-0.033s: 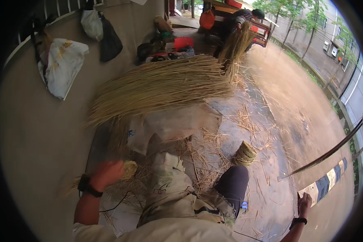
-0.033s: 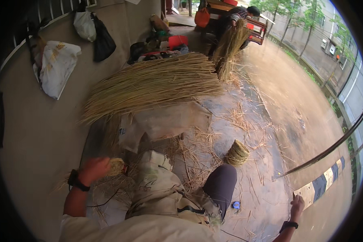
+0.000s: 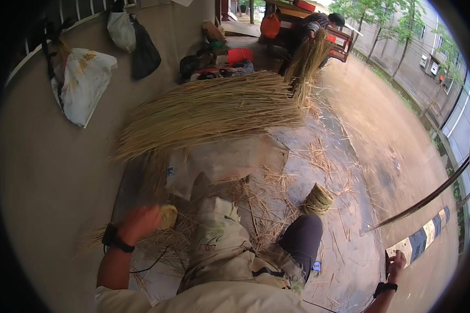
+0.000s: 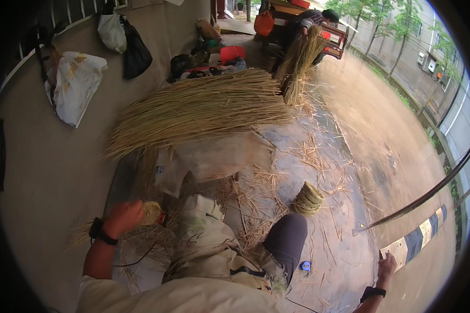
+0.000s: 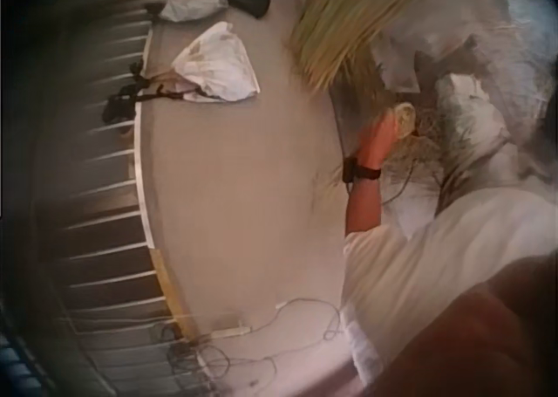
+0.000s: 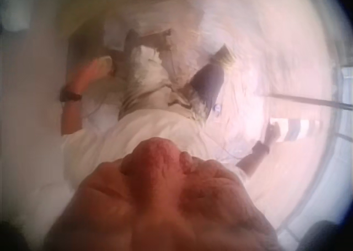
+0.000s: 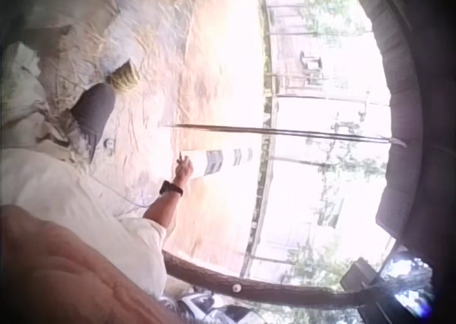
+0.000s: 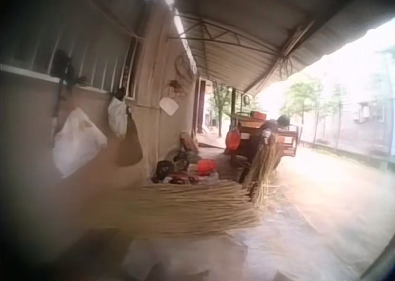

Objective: Sewing coils of straw together using a needle to create a round mat or base.

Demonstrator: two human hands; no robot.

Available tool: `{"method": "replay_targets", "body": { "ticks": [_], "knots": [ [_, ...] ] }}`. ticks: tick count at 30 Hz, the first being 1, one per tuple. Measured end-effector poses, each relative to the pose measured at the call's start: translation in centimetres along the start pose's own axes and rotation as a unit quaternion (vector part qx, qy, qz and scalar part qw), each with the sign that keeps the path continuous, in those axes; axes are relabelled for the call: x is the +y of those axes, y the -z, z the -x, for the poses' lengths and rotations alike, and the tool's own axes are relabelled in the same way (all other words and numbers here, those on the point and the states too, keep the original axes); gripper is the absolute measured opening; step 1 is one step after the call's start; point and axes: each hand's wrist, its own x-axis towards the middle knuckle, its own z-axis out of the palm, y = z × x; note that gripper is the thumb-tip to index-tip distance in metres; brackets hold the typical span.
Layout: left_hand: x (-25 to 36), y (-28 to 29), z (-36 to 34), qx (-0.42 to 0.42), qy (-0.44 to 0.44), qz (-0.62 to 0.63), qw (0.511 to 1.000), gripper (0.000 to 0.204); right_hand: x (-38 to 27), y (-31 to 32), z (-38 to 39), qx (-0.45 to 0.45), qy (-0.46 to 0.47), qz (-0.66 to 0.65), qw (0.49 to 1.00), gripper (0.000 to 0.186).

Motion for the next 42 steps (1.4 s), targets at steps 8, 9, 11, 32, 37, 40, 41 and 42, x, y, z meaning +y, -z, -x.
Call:
{"method": "replay_targets", "body": {
  "ticks": [8, 9, 11, 32, 37, 40, 41, 42],
  "knots": [
    [-7.8, -2.9, 2.8, -0.038, 0.071, -0.075, 0.994, 0.019, -6.8, 0.5, 2.0, 0.172, -0.116, -0.239, 0.948, 0.039],
    [-5.7, -2.8, 1.9, -0.005, 0.042, -0.017, 0.999, 0.02, -5.7, 1.1, 0.3, 0.177, 0.047, -0.114, 0.977, 0.04],
    [1.2, 1.5, 1.2, -0.014, 0.013, 0.06, 0.998, 0.023, -8.8, -2.5, 1.4, 0.141, 0.154, -0.045, 0.977, 0.043],
    [20.5, -1.5, -1.2, -0.185, -0.281, 0.477, 0.812, 0.033, -19.7, -33.2, 25.4, -0.689, -0.178, -0.211, 0.67, 0.038],
    [21.0, -1.8, -1.7, -0.197, -0.272, 0.458, 0.823, 0.032, -26.1, -38.2, 29.8, -0.536, -0.369, -0.477, 0.591, 0.038],
    [21.2, -1.5, -1.6, -0.197, -0.296, 0.409, 0.84, 0.033, -21.3, -41.6, 26.5, -0.607, -0.374, -0.42, 0.562, 0.036],
    [21.1, -1.6, -1.6, -0.198, -0.302, 0.408, 0.839, 0.033, -20.2, -42.3, 25.9, -0.641, -0.368, -0.38, 0.556, 0.035],
    [20.6, -1.8, -1.4, -0.195, -0.3, 0.409, 0.839, 0.033, -21.6, -42.1, 26.5, -0.691, -0.203, -0.281, 0.634, 0.037]
  ]
}}
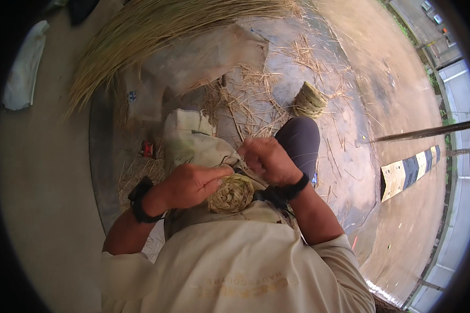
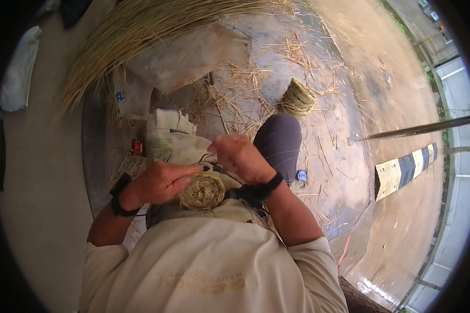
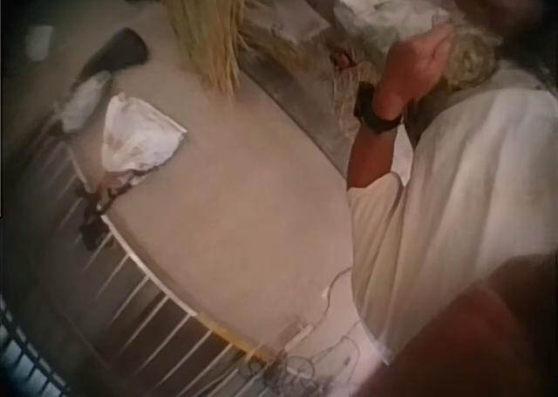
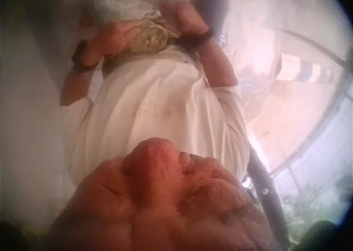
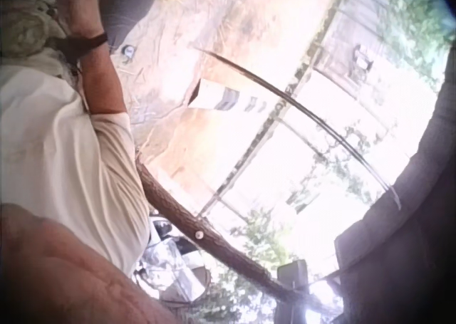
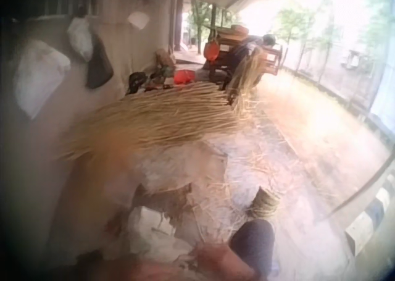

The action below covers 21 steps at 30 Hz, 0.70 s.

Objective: Sewing coils of straw together using a needle to create a round mat or base.

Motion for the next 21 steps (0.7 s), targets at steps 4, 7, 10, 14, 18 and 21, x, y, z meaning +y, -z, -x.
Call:
{"method": "replay_targets", "body": {
  "ticks": [4, 7, 10, 14, 18, 21],
  "knots": [
    [-0.2, -0.4, 1.6, 0.032, 0.008, -0.031, 0.999, 0.031, -2.0, -5.9, 1.4, -0.004, 0.039, 0.436, 0.899, 0.038],
    [1.3, 0.3, 1.3, -0.008, 0.079, -0.051, 0.996, 0.026, -3.8, -6.9, 2.9, -0.002, 0.055, 0.489, 0.871, 0.027],
    [0.3, -1.2, 1.6, 0.006, 0.049, -0.046, 0.998, 0.025, -3.2, -6.7, 4.2, 0.022, 0.037, 0.451, 0.891, 0.025],
    [-0.3, -3.5, 2.0, 0.045, 0.035, -0.034, 0.998, 0.024, -1.1, -6.0, 4.8, 0.058, 0.023, 0.362, 0.93, 0.022],
    [-0.4, -4.3, 0.7, 0.055, 0.016, -0.029, 0.998, 0.02, -0.6, -4.8, 5.8, 0.117, -0.022, 0.224, 0.967, 0.021],
    [0.1, -4.2, 0.0, 0.073, -0.031, -0.025, 0.997, 0.018, -2.6, -3.8, 4.6, 0.125, 0.058, -0.07, 0.988, 0.029]
  ]
}}
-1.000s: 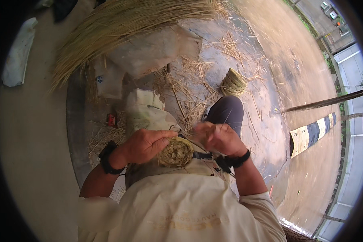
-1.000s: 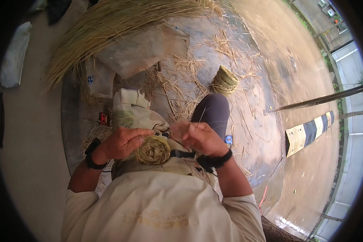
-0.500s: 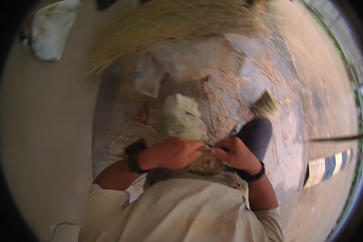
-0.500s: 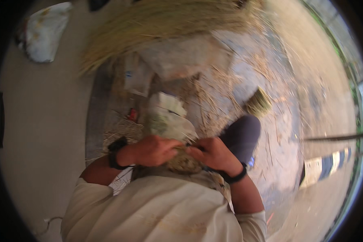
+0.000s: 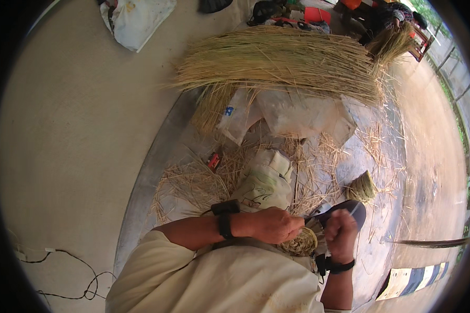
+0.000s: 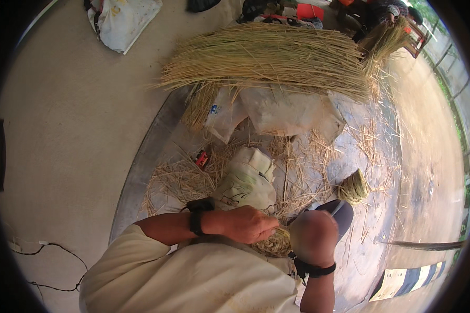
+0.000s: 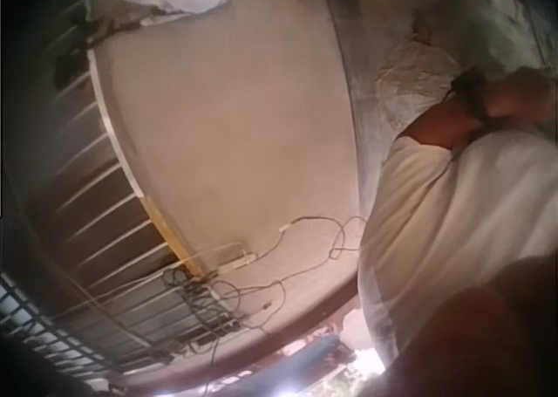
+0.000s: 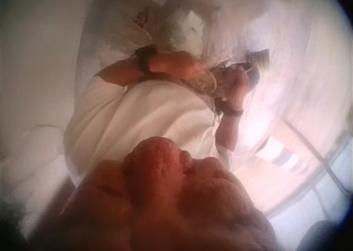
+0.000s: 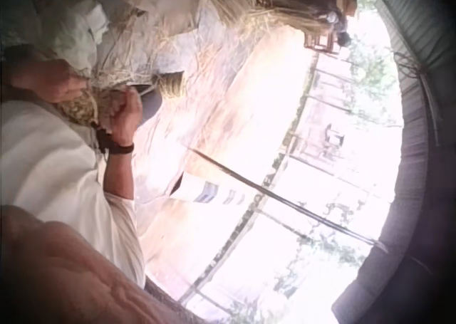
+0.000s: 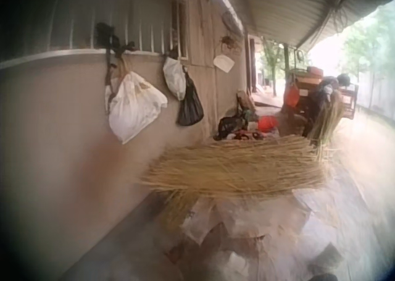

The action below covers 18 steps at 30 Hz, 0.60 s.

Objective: Sewing coils of straw together using a needle to create a round mat or base.

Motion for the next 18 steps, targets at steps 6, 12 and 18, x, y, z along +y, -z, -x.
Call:
{"method": "replay_targets", "body": {
  "ticks": [6, 12, 18],
  "knots": [
    [-2.0, -0.8, -1.0, -0.019, -0.071, 0.025, 0.997, 0.023, 0.0, -8.9, 1.5, -0.22, 0.291, 0.546, 0.754, 0.02],
    [-2.1, 1.5, 0.3, -0.081, 0.114, 0.191, 0.972, 0.038, 1.6, -8.4, 3.0, -0.368, 0.187, 0.477, 0.776, 0.023],
    [-2.3, 1.2, 0.1, -0.027, 0.076, 0.099, 0.992, 0.036, 0.7, -5.9, 4.4, -0.298, 0.196, 0.502, 0.788, 0.028]
  ]
}}
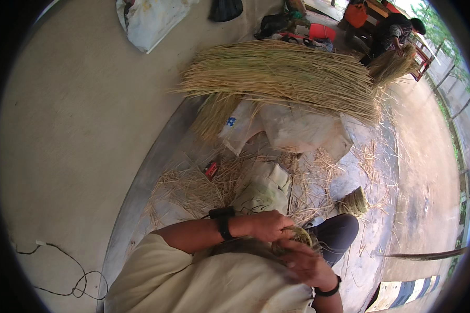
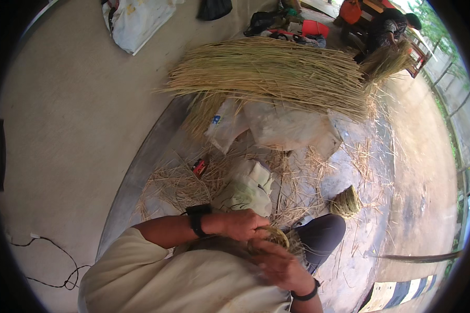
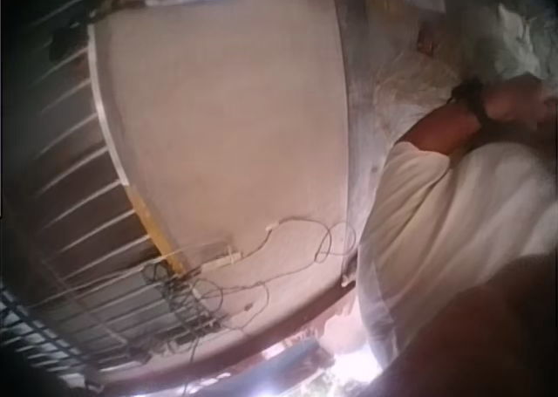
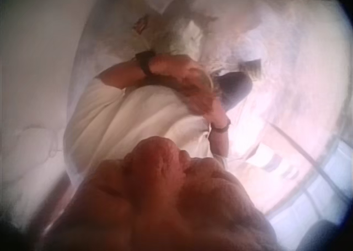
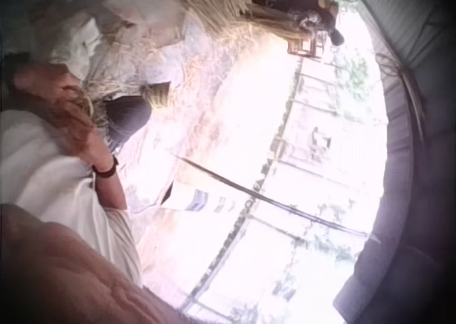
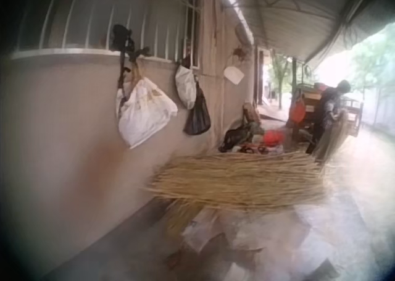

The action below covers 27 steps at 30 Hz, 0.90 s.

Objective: Sewing coils of straw together using a needle to create a round mat or base.

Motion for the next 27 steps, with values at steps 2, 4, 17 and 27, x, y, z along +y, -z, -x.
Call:
{"method": "replay_targets", "body": {
  "ticks": [2, 4, 17, 27],
  "knots": [
    [-0.6, 0.9, 0.3, 0.064, 0.0, -0.052, 0.997, 0.034, 0.6, 2.0, 3.0, 0.13, -0.084, -0.032, 0.987, 0.032],
    [-1.7, 2.1, 1.7, 0.142, 0.021, -0.076, 0.987, 0.031, -0.1, 5.0, 5.0, 0.289, -0.245, -0.137, 0.915, 0.031],
    [1.6, 2.8, 1.3, 0.207, 0.029, -0.07, 0.975, 0.024, -0.4, -0.7, -1.8, 0.175, -0.164, 0.039, 0.97, 0.024],
    [2.4, 2.4, 0.7, 0.198, 0.014, -0.105, 0.974, 0.021, 1.0, -1.3, -2.3, 0.191, -0.138, 0.049, 0.971, 0.019]
  ]
}}
